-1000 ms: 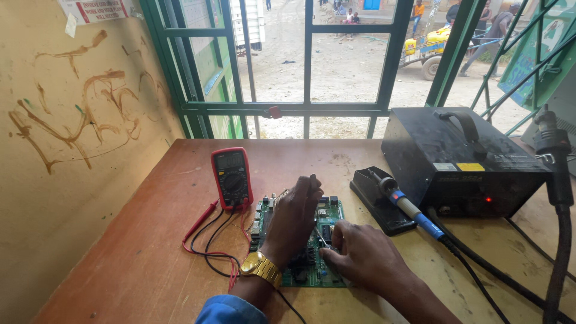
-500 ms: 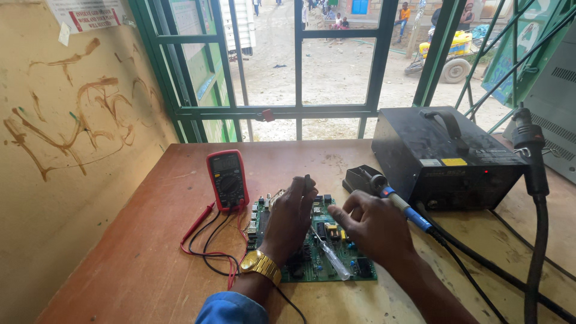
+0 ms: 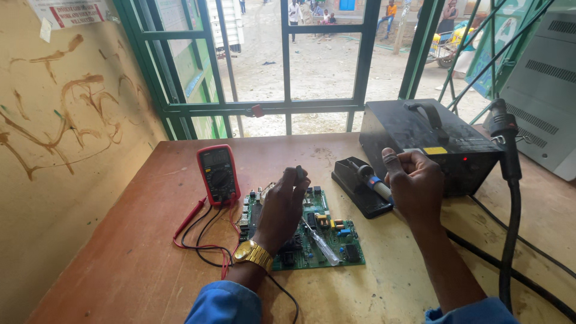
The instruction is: The person uses a hot air rework station and tweezers to remove a component from a green circuit board, then uses a screwdriver to scrape the solder pads. The person continues to apply heat and manipulate components on the board throughout the clip.
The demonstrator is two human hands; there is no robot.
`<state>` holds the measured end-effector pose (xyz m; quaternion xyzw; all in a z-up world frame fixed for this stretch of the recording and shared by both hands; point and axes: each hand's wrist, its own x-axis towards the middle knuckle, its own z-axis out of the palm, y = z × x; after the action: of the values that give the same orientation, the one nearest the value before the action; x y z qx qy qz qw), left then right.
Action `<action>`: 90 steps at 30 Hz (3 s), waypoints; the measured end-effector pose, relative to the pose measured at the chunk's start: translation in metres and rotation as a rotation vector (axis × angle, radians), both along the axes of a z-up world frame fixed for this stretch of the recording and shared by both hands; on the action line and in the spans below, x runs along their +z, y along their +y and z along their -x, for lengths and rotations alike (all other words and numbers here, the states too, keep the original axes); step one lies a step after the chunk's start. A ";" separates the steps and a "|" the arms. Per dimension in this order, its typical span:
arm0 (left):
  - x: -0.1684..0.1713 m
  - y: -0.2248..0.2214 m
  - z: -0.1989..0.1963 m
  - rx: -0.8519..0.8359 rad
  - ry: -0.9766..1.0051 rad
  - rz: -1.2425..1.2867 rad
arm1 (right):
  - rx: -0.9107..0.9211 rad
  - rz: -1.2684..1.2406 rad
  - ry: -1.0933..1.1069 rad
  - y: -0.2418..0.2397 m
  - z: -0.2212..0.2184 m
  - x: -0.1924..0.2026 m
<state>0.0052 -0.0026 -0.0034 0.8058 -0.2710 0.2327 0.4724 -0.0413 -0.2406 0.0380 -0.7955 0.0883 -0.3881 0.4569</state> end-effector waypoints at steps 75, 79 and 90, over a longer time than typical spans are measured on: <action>-0.012 -0.033 -0.028 0.005 0.050 0.156 | -0.131 0.119 0.469 -0.041 0.032 0.005; -0.009 -0.033 -0.021 0.004 -0.011 0.171 | -0.128 0.096 0.466 -0.050 0.041 -0.002; 0.009 -0.028 -0.008 -0.139 -0.015 0.129 | -0.165 0.068 0.350 -0.084 0.014 -0.042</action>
<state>0.0135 -0.0310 0.0059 0.7511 -0.3143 0.2223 0.5363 -0.0557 -0.3247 -0.0044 -0.8559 0.2181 -0.2830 0.3739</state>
